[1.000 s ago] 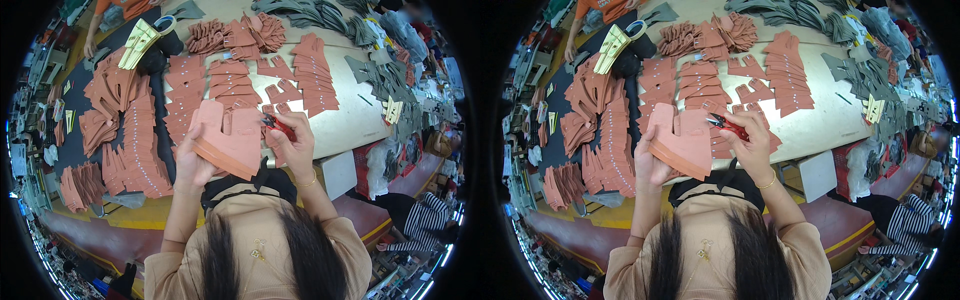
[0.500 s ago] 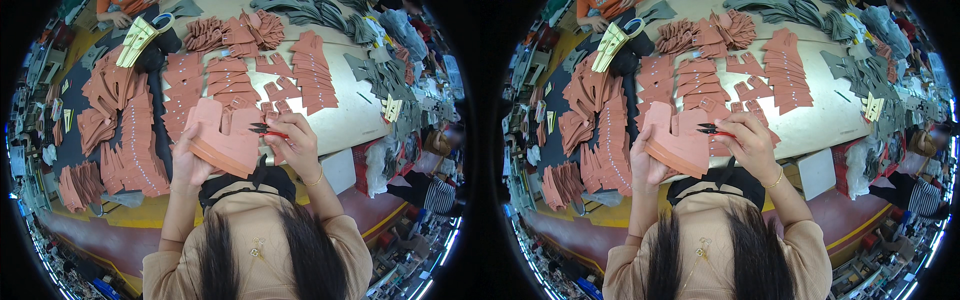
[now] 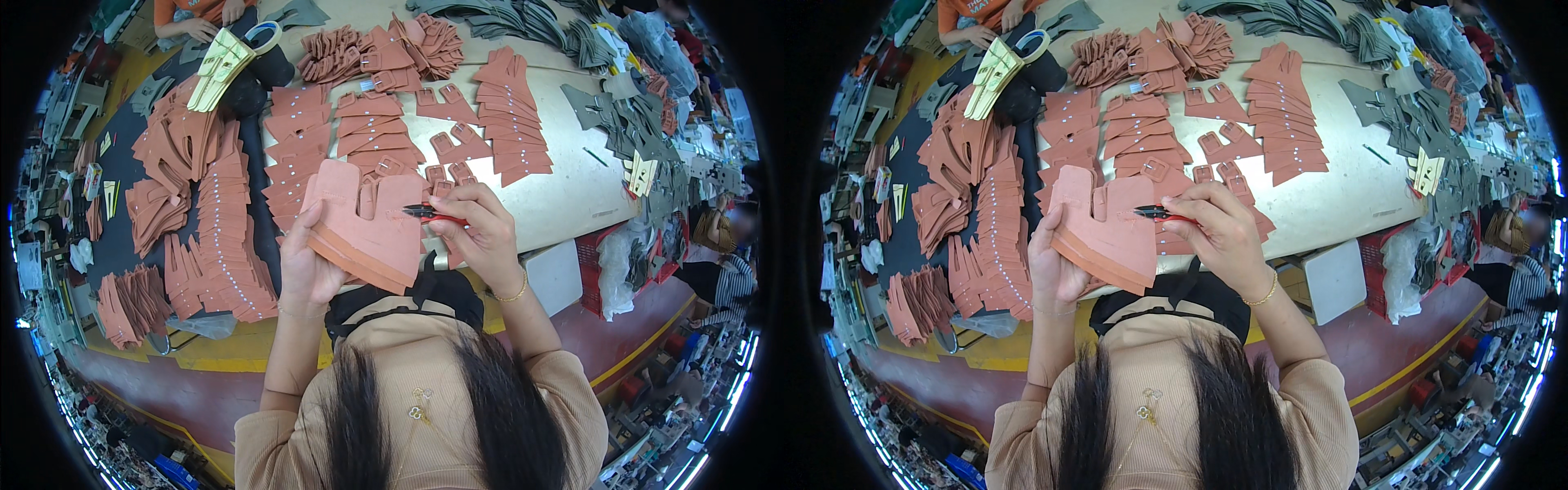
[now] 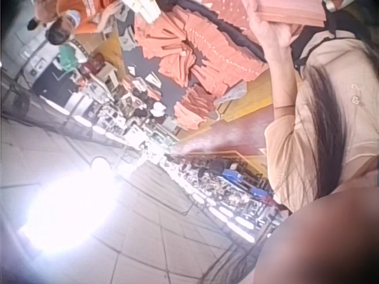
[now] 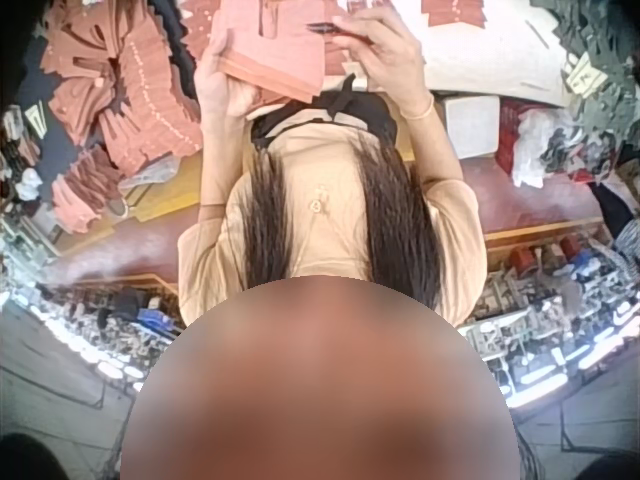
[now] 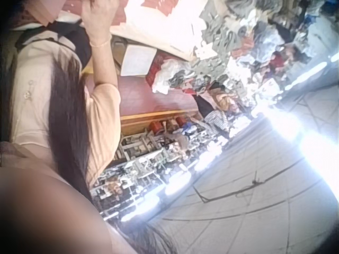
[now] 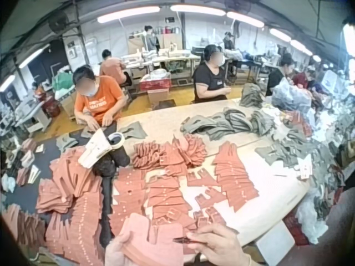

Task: The person uses red-handled scissors to trim edges and small tabs from stacked reddish-brown fabric pieces. They repeatedly pick up stacks, cut along marked lines, and place the trimmed pieces back on the table. The person also sorts and organizes the pieces into neat piles.

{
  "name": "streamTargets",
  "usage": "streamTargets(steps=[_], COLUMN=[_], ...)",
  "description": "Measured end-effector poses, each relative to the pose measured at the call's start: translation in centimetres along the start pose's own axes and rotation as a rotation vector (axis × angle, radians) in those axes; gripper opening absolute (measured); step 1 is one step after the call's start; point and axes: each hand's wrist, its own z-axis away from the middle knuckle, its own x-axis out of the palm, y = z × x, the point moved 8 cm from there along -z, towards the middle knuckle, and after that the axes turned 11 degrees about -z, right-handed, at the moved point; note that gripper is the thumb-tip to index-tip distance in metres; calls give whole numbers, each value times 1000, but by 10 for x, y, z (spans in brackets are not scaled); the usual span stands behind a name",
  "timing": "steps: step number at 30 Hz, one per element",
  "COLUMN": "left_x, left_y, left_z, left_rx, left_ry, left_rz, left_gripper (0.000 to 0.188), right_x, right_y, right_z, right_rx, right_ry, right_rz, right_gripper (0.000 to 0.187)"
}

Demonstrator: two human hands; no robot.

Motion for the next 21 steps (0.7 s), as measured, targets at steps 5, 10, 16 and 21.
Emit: streamTargets(steps=[5, 10, 16, 21], left_x=[-1, 1, 1, 0], left_y=[2, -1, -3, -2], left_z=[-1, -1, 1, 2], left_rx=[31, -8, -23, -32], left_ry=[27, -10, -31, 1], left_rz=[-28, 8, 38, 4], left_gripper=[44, 44, 47, 49], right_x=[-1, -1, -3, -4], right_y=[-1, 5, -5, -16], right_z=[0, 4, 7, 6], right_rx=[20, 109, -1, -123], right_ry=[9, 38, 40, 15], right_rz=[-14, -110, 7, 185], right_gripper=[30, 30, 30, 31])
